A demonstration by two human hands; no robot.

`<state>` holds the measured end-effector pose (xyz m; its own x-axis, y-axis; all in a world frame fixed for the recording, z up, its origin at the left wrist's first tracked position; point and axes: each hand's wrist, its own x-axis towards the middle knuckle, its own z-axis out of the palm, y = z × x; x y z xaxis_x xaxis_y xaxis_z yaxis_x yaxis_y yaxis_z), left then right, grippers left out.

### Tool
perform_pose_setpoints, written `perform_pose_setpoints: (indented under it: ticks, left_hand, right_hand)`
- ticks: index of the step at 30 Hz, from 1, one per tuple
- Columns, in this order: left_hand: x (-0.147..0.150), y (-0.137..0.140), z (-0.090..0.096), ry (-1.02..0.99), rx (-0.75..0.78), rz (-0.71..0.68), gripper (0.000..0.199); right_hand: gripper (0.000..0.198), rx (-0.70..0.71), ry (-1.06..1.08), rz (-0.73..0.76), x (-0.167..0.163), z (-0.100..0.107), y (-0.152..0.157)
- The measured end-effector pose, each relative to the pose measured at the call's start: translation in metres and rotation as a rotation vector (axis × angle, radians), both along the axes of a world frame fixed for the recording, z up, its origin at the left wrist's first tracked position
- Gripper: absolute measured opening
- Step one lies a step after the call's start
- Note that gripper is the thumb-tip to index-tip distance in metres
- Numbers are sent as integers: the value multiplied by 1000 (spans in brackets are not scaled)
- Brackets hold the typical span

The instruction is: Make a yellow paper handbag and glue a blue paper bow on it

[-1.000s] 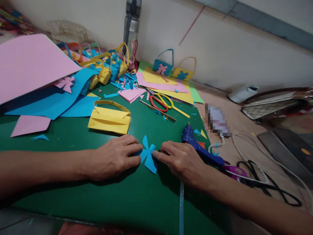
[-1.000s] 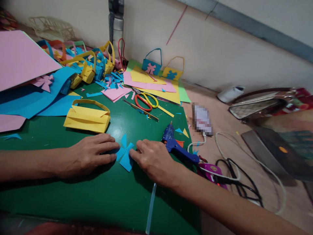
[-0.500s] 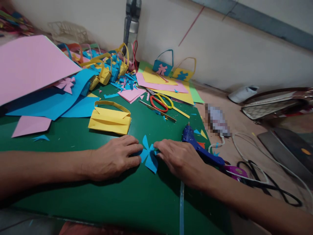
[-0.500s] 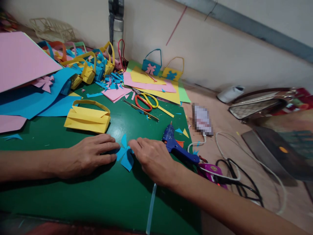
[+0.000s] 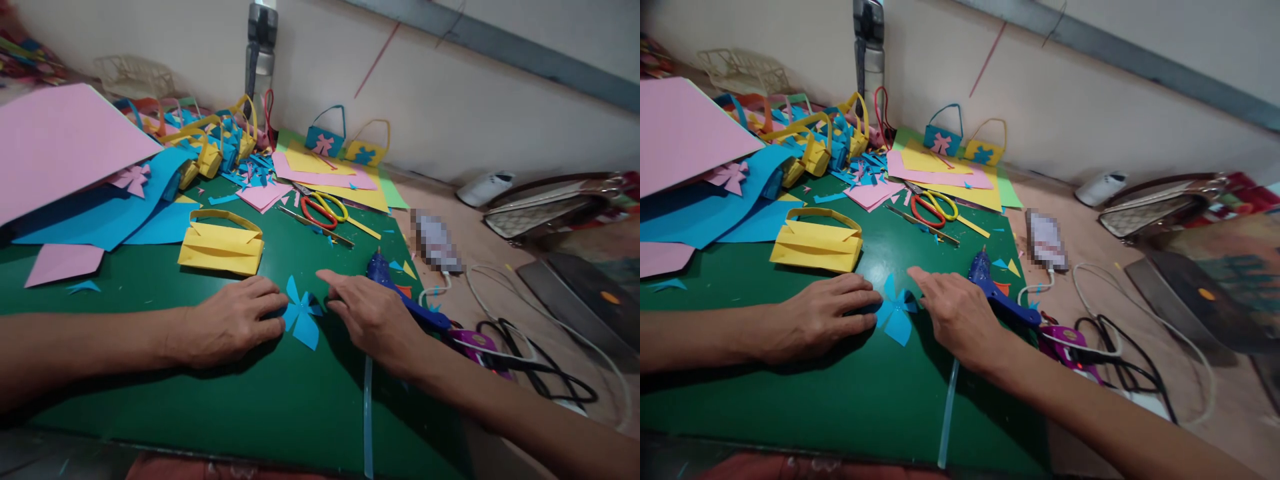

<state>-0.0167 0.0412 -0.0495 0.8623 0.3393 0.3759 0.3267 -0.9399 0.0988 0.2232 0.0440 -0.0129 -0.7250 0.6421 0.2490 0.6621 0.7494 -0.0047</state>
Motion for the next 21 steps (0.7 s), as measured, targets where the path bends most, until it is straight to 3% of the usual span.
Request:
perform_pose_setpoints:
  ticks: [5, 12, 21]
  left_hand:
    - [0, -2, 0, -1, 28, -10, 22]
    - [2, -3, 1, 34, 25, 6, 21]
    - [9, -9, -4, 34, 62, 79, 17]
  right_hand:
    - [23, 82, -2, -17, 7, 5, -4]
    - [30, 215, -105, 224, 7, 15, -30]
    - [24, 222, -146, 201, 12, 5, -35]
